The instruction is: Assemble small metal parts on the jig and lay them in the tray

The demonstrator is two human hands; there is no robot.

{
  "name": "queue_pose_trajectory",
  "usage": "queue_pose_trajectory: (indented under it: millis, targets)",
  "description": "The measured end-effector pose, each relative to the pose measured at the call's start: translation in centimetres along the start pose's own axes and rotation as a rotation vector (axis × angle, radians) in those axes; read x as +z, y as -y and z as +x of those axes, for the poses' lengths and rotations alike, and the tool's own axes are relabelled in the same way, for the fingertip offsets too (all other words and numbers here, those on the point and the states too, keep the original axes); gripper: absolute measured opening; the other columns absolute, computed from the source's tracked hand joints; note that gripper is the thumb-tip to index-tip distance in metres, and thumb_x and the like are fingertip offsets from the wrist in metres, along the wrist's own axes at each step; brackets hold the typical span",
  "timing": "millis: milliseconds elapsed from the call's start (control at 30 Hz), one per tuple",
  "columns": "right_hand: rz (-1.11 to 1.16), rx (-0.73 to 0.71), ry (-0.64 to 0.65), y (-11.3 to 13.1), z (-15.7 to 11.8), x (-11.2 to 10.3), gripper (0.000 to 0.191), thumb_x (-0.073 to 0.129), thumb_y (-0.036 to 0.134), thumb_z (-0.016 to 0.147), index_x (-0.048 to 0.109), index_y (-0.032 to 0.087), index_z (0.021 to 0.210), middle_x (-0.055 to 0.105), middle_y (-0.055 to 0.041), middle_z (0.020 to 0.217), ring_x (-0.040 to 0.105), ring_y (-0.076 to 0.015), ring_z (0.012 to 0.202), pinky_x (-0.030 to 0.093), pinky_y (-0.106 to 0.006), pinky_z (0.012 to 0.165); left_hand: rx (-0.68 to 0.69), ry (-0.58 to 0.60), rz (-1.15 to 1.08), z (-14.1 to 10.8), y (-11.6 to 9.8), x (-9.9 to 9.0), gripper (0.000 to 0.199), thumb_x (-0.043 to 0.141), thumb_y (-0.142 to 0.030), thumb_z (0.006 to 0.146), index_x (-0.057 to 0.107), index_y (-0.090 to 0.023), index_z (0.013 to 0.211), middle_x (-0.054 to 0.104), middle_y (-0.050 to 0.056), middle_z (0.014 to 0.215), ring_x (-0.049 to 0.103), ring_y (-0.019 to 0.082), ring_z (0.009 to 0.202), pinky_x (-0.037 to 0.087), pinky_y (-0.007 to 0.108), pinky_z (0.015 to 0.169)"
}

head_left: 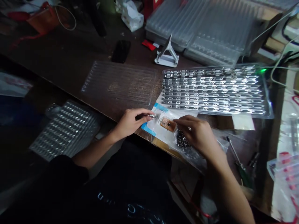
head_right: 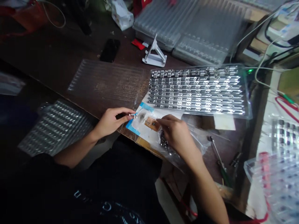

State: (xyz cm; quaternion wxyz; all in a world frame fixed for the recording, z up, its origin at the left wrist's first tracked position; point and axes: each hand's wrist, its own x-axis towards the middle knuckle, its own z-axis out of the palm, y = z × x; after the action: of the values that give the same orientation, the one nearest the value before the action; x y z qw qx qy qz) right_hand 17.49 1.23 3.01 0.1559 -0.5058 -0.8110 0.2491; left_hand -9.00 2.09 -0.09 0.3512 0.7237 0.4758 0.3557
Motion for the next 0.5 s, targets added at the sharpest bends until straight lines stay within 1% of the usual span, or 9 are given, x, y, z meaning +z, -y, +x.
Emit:
queue_pose_trajectory:
  millis: [67,167,300,367,500]
  targets:
    - [0.035,-0.004,-0.001,-0.1,0.1,0.7,0.032,0.048,0.011,0.091,0.075,0.020,0.106,0.075,-0.0077,0.102,0.071,-0.0201,0.087,0.054,-0.030,0.078,0.032,-0.023,0.065,0.0,0.2,-0.2,0.019,0.070,-0.030,0.089,0.075,-0.020,0.104,0.077,0.004,0.095,0.070,0.016,0.081,0.053,0.028,0.079]
    - [0.045,0.014,-0.007,0.1,-0.2,1.9,0.028,0.049,0.013,0.091,0.075,0.021,0.100,0.076,-0.0062,0.099,0.071,-0.0198,0.086,0.054,-0.030,0.078,0.075,-0.060,0.151,0.1,0.5,-0.3,0.020,0.074,-0.029,0.086,0.073,-0.021,0.104,0.076,0.003,0.094,0.069,0.015,0.080,0.050,0.030,0.081]
    - [-0.128,-0.014,-0.004,0.0,-0.6,3.4,0.025,0.049,0.016,0.094,0.073,0.017,0.102,0.074,-0.0091,0.099,0.070,-0.0224,0.084,0.052,-0.031,0.071,0.116,-0.080,0.250,0.3,0.7,-0.3,0.020,0.074,-0.026,0.085,0.072,-0.022,0.105,0.076,0.002,0.094,0.068,0.015,0.081,0.048,0.031,0.084]
    - [-0.173,-0.044,-0.023,-0.2,-0.7,3.8,0.025,0.049,0.017,0.095,0.072,0.017,0.104,0.073,-0.0090,0.099,0.069,-0.0223,0.084,0.051,-0.030,0.069,0.122,-0.086,0.284,0.5,0.7,-0.5,0.019,0.074,-0.026,0.086,0.072,-0.022,0.104,0.075,0.001,0.093,0.068,0.016,0.082,0.047,0.031,0.085]
    - [-0.147,-0.072,-0.082,-0.4,-0.6,4.2,0.022,0.051,0.019,0.096,0.071,0.017,0.104,0.072,-0.0079,0.096,0.068,-0.0192,0.081,0.048,-0.027,0.067,0.084,-0.108,0.358,1.1,1.0,-1.5,0.015,0.070,-0.027,0.089,0.072,-0.022,0.103,0.075,0.001,0.095,0.068,0.016,0.085,0.047,0.032,0.088]
